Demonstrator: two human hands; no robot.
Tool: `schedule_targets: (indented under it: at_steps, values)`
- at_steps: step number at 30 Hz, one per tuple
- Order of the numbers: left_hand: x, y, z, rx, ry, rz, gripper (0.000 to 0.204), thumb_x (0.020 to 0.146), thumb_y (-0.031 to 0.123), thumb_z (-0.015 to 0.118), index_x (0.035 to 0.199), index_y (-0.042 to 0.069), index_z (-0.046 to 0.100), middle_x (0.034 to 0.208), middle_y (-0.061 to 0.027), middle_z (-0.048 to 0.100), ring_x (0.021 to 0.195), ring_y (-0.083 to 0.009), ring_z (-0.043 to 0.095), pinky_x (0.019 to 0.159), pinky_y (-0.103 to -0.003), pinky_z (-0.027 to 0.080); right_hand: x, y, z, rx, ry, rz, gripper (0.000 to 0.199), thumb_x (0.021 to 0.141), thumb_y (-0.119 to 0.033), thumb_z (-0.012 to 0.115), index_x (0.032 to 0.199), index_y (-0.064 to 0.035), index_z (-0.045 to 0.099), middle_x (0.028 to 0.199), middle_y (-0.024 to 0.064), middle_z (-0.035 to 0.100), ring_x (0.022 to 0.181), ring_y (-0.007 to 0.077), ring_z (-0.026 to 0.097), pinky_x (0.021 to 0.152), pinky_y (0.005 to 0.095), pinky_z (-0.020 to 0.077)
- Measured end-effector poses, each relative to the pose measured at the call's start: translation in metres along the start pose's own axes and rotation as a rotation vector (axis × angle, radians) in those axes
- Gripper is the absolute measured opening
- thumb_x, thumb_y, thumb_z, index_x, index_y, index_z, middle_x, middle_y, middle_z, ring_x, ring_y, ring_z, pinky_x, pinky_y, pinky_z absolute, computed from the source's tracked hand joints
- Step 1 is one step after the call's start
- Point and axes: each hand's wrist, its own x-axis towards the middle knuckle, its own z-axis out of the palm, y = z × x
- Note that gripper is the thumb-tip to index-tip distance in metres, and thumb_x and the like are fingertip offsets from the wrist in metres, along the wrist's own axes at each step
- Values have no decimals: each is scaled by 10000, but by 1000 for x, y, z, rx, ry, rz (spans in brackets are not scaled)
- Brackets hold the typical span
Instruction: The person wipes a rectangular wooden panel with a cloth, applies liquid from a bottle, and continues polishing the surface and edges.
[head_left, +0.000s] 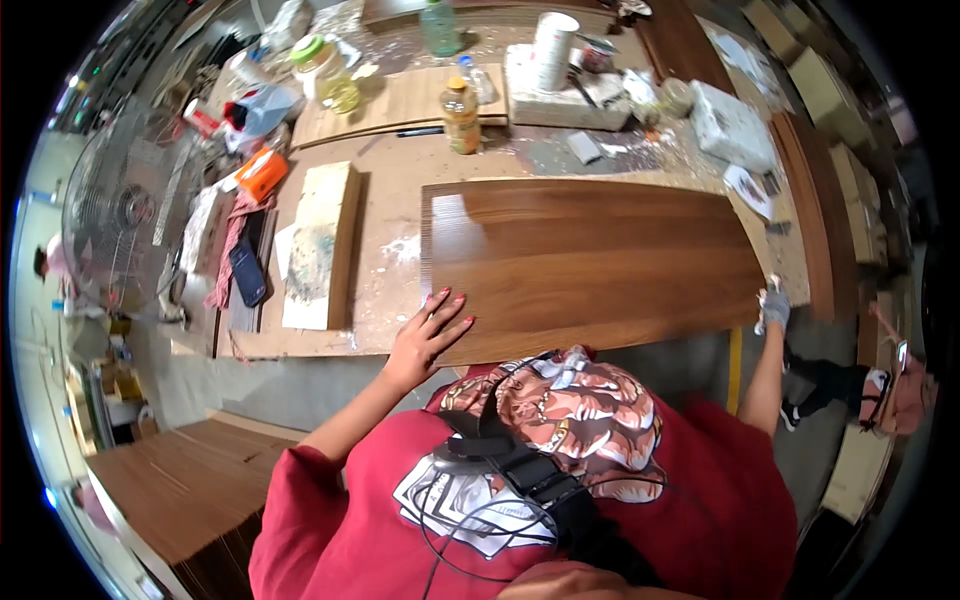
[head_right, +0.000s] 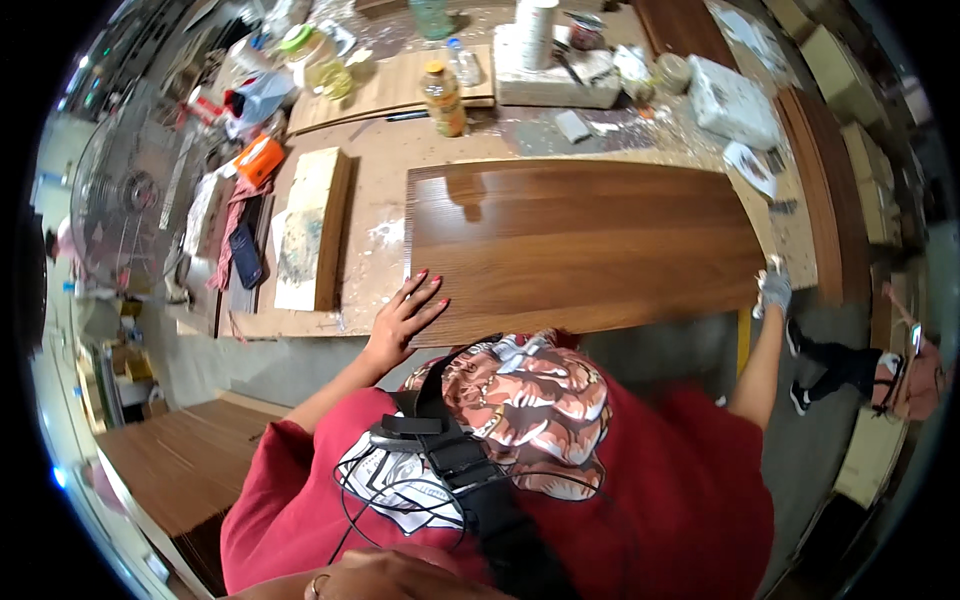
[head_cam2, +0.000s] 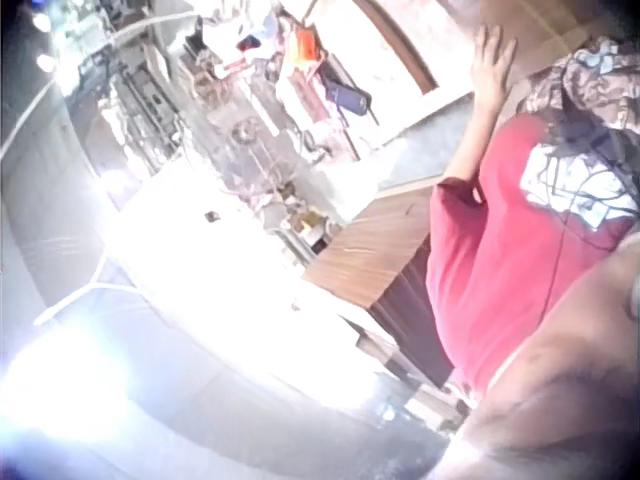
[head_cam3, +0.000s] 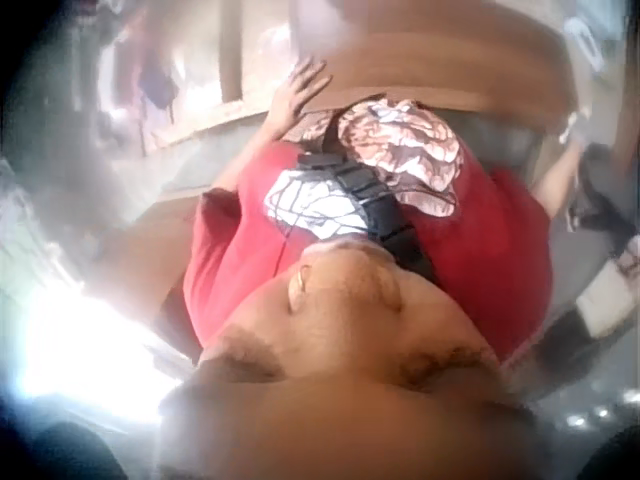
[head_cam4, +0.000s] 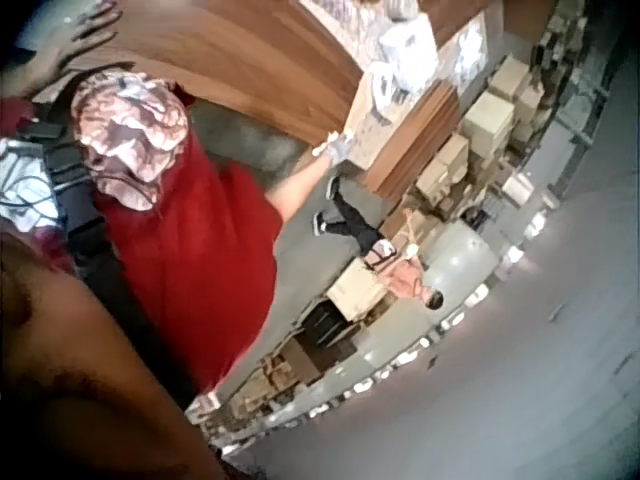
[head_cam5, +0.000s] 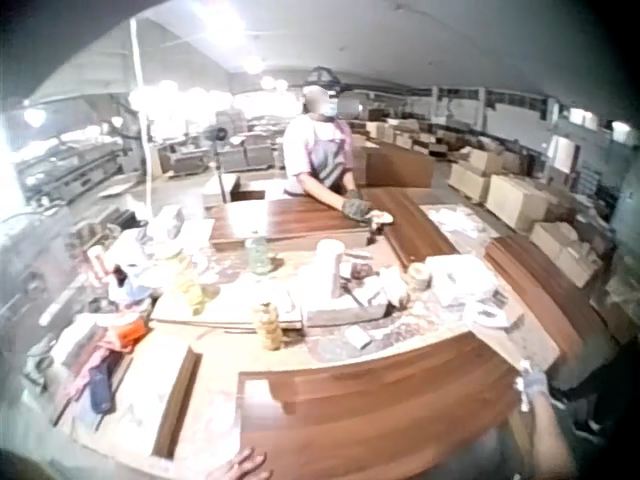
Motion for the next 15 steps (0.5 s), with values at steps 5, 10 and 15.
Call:
schedule_targets:
  at_steps: [5,10,15]
  values:
    - [26,1,-24,-70,247,22,380,843,131,711,1220,126,764,1321,-49,730,1334,-342,615,1148,-511,468,62,-26,-43,-363,-53,-154,480,989,-529,669,1074,-59,726,819,79,704,653,183,651,514,427,480]
    - [35,-3,-60,-244,317,65,360,776,56,738,1134,82,764,1241,-73,754,1231,-300,681,1134,-474,500,133,-66,-121,-886,-69,-346,517,995,-543,652,1098,-42,722,862,59,719,713,222,657,573,409,517]
    - [31,8,-81,-323,382,72,298,738,68,799,1029,28,749,1010,-138,770,977,-323,755,943,-418,606,128,-73,-132,-703,-96,-260,521,1004,-545,635,1144,-49,709,917,62,714,727,230,658,595,408,522]
